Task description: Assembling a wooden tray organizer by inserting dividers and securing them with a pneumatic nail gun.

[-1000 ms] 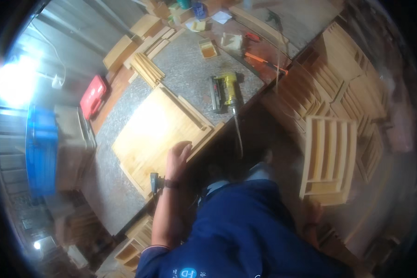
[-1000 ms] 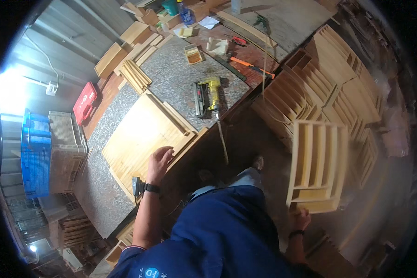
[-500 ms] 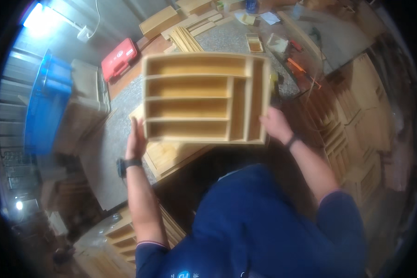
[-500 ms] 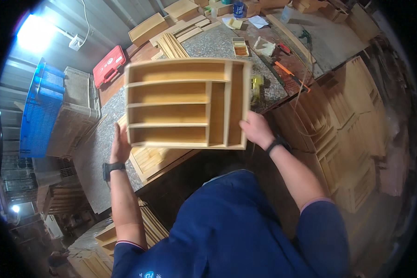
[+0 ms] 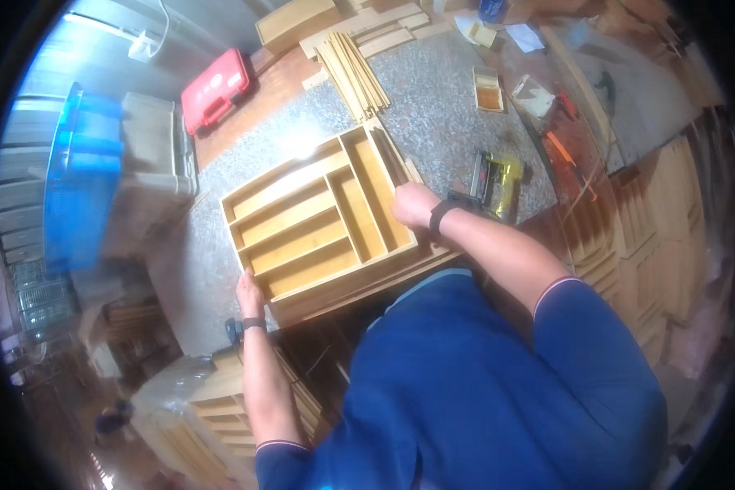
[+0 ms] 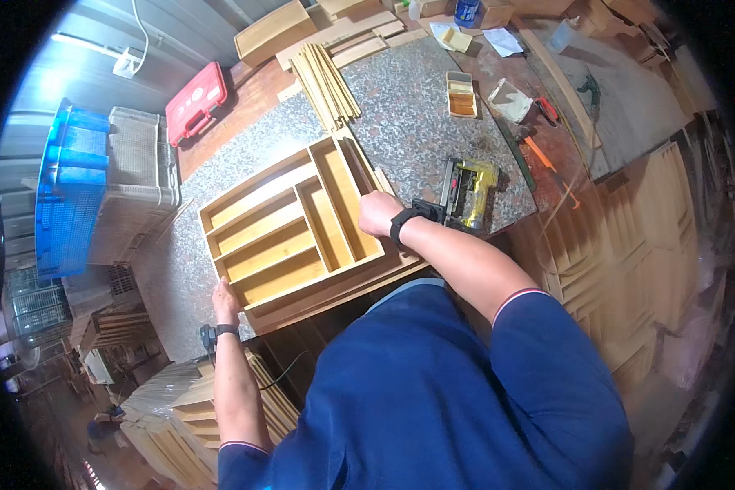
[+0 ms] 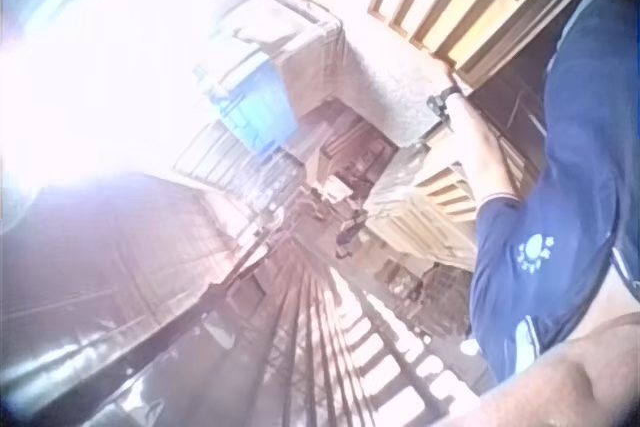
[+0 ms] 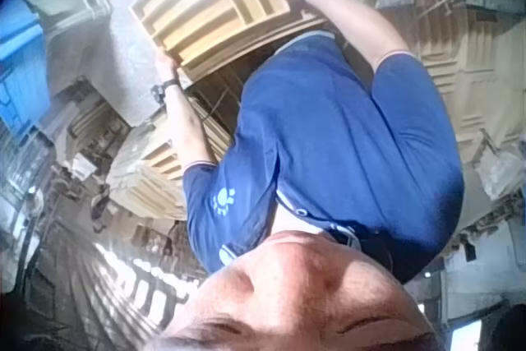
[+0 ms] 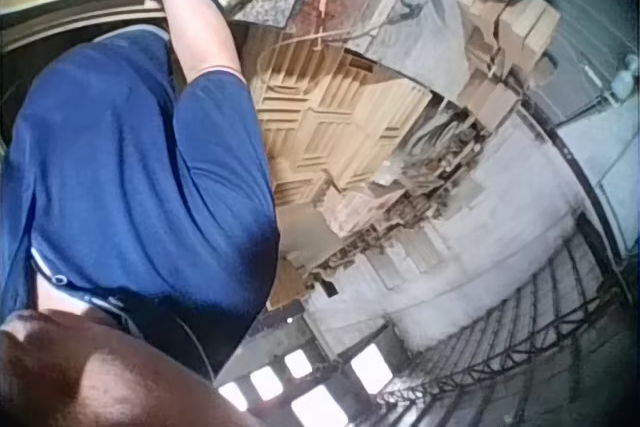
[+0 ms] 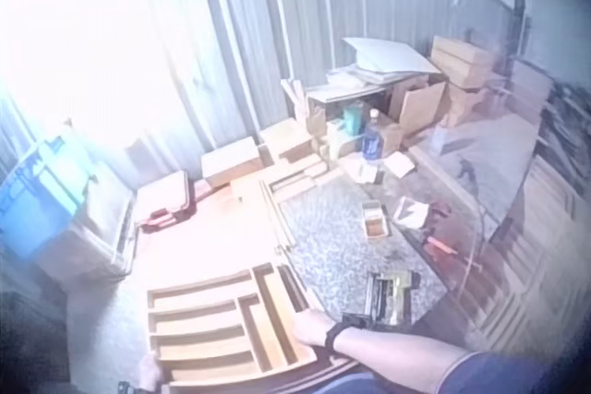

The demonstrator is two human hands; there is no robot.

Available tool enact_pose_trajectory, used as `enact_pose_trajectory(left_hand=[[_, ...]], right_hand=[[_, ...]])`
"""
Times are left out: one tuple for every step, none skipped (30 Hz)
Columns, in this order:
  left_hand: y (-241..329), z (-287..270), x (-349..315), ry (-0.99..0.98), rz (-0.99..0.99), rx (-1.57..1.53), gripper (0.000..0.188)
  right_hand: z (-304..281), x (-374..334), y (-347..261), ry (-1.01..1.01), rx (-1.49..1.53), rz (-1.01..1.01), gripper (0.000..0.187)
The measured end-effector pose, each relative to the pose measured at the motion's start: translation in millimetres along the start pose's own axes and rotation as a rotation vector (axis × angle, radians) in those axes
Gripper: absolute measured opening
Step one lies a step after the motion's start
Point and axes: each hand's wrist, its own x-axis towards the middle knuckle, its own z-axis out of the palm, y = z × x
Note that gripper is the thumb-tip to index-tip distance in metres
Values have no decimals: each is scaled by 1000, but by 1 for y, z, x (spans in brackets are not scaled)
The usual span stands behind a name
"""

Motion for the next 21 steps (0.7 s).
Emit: enact_pose_trajectory(left_hand=[[0, 9, 1, 73, 84, 98, 50], [0, 14, 4, 65, 78, 107, 50], [0, 18, 5, 97, 107, 219, 49], [-3, 21, 4, 128, 129, 331, 48], [-6, 24, 3, 91, 103, 322, 46], [-10, 29, 0, 83, 95, 329, 46], [-16, 26, 0, 102, 99, 325, 42], [-15, 29, 0, 114, 102, 316, 39], [-15, 29, -2, 143, 104, 311, 29], [-8, 35, -2, 138, 104, 317, 29], [-1, 39, -2, 120, 7, 191, 24], [6, 43, -3, 103, -91, 66, 20], [16, 50, -4, 98, -88, 73, 20], [24, 57, -5, 83, -126, 165, 15], [33, 64, -4, 68, -162, 256, 11], [35, 64, -7, 76, -162, 264, 11], [31, 60, -10, 77, -153, 213, 9], [26, 55, -12, 78, -143, 162, 9], [23, 50, -11, 68, -168, 160, 11], [20, 46, -10, 87, -165, 163, 11], [17, 42, -9, 102, -174, 208, 12]], right_hand=[[2, 2, 7, 10, -27, 7, 27], [4, 4, 13, 20, -54, 15, 28], [6, 7, 20, 4, -110, -28, 29], [2, 5, 21, -10, -104, -24, 29], [-10, -3, 18, -25, -64, 19, 28], [-18, -7, 16, -38, -23, 61, 28], [-23, -6, 14, -55, -65, 27, 26], [-26, -4, 16, -59, -57, 29, 26], [-27, -4, 16, -54, -71, 10, 25], [-28, -2, 20, -48, -86, -5, 24], [-30, 1, 23, -62, -84, -8, 22], [-33, 3, 27, -63, -78, -8, 22], [-35, 5, 33, -78, -88, -17, 23], [-36, 6, 40, -93, -100, -26, 23], [-35, 7, 48, -92, -93, -19, 23], [-32, 9, 53, -136, -100, -49, 24], [-37, 9, 51, -183, -107, -84, 26], [-45, 9, 53, -186, -101, -95, 26], [-75, 11, 49, -238, -43, -89, 29], [-98, 17, 48, -288, 16, -86, 32], [-104, 38, 56, -162, 123, -24, 37]])
